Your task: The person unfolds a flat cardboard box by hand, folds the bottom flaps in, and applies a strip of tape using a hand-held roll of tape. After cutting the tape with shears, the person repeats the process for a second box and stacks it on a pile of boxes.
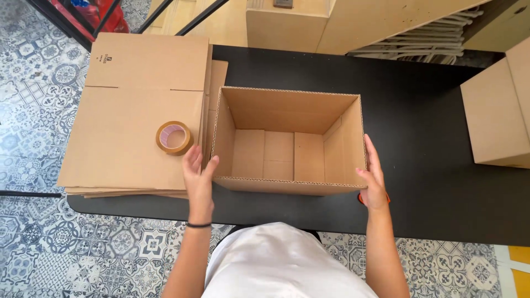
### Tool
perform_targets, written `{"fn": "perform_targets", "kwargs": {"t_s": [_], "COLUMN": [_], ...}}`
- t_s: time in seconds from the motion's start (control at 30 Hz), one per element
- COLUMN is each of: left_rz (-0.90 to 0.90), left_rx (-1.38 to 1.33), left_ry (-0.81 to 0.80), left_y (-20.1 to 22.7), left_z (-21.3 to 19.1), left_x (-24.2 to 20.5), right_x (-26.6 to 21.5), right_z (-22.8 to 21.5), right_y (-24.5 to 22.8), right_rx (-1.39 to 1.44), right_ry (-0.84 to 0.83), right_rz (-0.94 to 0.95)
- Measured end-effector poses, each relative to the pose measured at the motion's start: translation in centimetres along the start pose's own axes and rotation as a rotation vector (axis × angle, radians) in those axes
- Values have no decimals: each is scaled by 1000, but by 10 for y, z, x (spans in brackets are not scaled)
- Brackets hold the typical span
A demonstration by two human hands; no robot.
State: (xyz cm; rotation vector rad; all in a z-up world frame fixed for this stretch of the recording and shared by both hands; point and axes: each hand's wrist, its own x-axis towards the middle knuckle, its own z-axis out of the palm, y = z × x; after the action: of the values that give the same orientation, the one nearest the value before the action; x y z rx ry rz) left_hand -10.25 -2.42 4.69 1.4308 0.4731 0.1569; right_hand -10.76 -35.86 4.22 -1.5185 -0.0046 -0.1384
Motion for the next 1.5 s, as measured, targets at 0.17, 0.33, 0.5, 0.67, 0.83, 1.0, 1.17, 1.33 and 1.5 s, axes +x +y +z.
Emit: {"fn": "perform_targets", "kwargs": {"t_s": [0.17, 0.33, 0.5, 0.67, 0.83, 1.0, 1.17, 1.33, 1.5], "left_rz": [-21, -22, 34, 66, 104, 108, 70, 6, -9], "left_rx": [37, -2, 101, 166, 194, 187, 235, 345, 462], "left_ry": [150, -46, -280, -333, -318, -374, -429, -681, -727], "left_y": [-12, -4, 10, 21, 24, 17, 29, 35, 6], "left_z": [16, 7, -6, -5, -5, -5, -3, -3, 0], "left_x": [-40, -44, -35, -34, -40, -43, -40, -20, 36], "right_x": [-6, -13, -3, 33, 116, 181, 198, 181, 160], "right_z": [3, -5, -15, -24, -14, -24, -18, 10, 46], "right_y": [-2, -6, -23, -4, -29, 27, 46, 15, 51], "right_rx": [-9, -69, -307, -419, -1042, -1556, -1421, -1455, -1760], "right_ry": [-6, -157, -281, -259, 26, 77, 98, -63, -328], "right_rz": [55, 172, 203, 35, -241, -241, -159, -58, -236]}}
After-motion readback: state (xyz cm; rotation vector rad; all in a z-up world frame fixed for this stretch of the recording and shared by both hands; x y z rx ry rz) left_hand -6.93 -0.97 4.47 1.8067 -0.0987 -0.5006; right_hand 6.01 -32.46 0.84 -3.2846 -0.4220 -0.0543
